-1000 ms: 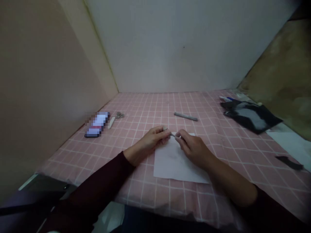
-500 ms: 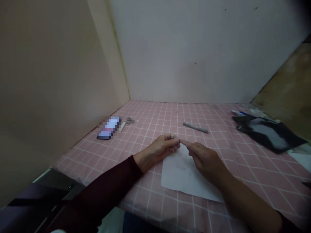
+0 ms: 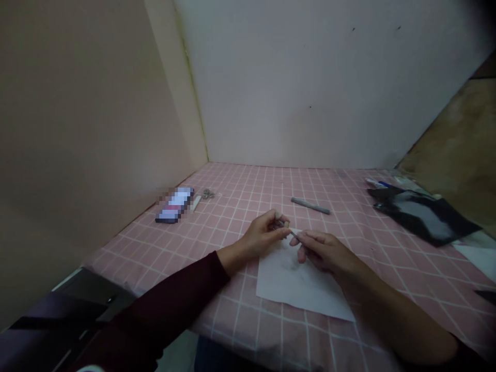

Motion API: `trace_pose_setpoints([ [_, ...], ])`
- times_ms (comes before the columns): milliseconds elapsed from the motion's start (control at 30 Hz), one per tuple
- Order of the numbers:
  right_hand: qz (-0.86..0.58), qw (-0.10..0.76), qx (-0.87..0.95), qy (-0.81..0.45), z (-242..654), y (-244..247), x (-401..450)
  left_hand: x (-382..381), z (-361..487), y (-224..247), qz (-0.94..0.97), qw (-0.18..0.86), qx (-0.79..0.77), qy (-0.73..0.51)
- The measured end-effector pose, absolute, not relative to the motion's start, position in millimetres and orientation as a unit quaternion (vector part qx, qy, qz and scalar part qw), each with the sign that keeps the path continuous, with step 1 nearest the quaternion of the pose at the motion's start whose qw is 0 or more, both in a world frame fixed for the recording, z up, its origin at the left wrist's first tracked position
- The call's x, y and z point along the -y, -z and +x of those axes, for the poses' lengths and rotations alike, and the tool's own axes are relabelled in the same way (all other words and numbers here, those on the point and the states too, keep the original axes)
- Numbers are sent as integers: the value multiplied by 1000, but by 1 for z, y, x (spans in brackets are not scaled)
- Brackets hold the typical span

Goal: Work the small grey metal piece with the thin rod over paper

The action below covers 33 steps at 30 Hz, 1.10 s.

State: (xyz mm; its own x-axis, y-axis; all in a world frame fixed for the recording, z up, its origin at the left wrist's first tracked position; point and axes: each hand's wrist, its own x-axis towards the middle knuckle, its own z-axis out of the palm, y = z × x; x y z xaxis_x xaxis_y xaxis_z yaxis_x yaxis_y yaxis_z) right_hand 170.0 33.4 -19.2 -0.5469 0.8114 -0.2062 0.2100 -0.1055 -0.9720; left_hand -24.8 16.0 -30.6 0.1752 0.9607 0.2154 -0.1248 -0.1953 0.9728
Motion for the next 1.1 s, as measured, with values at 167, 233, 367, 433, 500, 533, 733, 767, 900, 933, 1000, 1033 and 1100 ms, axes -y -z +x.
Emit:
trace_pose_setpoints([
  [167, -392, 209, 579, -683, 175, 18, -32, -8, -22, 20, 555, 540, -344, -531],
  [233, -389, 201, 566, -699, 176, 18, -33, -6, -22, 16, 560, 549, -334, -523],
  [367, -386, 215, 558, -703, 173, 15, -33, -4, -24, 11, 563, 550, -327, -523],
  [433, -391, 221, 563, -694, 171, 10, -32, -4, -25, 11, 558, 545, -323, -536],
  [500, -408, 211, 581, -672, 169, 2, -31, -3, -25, 11, 556, 541, -323, -543],
  [533, -417, 204, 593, -658, 168, -2, -31, -3, -25, 12, 556, 540, -322, -544],
  [733, -408, 191, 614, -648, 166, -6, -34, -3, -24, 14, 541, 545, -322, -553],
  [767, -398, 183, 608, -663, 167, -4, -34, -4, -24, 14, 543, 543, -325, -553],
  [900, -359, 128, 577, -722, 173, 4, -36, -4, -24, 13, 558, 541, -329, -537],
  [933, -358, 117, 592, -713, 175, 5, -37, -3, -24, 12, 562, 545, -329, -529],
  [1000, -360, 125, 672, -635, 178, 4, -39, -2, -25, 12, 565, 562, -332, -505],
  [1033, -360, 149, 725, -567, 179, 3, -39, -1, -25, 11, 563, 574, -335, -491],
  [1100, -362, 215, 806, -416, 179, 1, -40, -1, -26, 12, 550, 600, -342, -470],
])
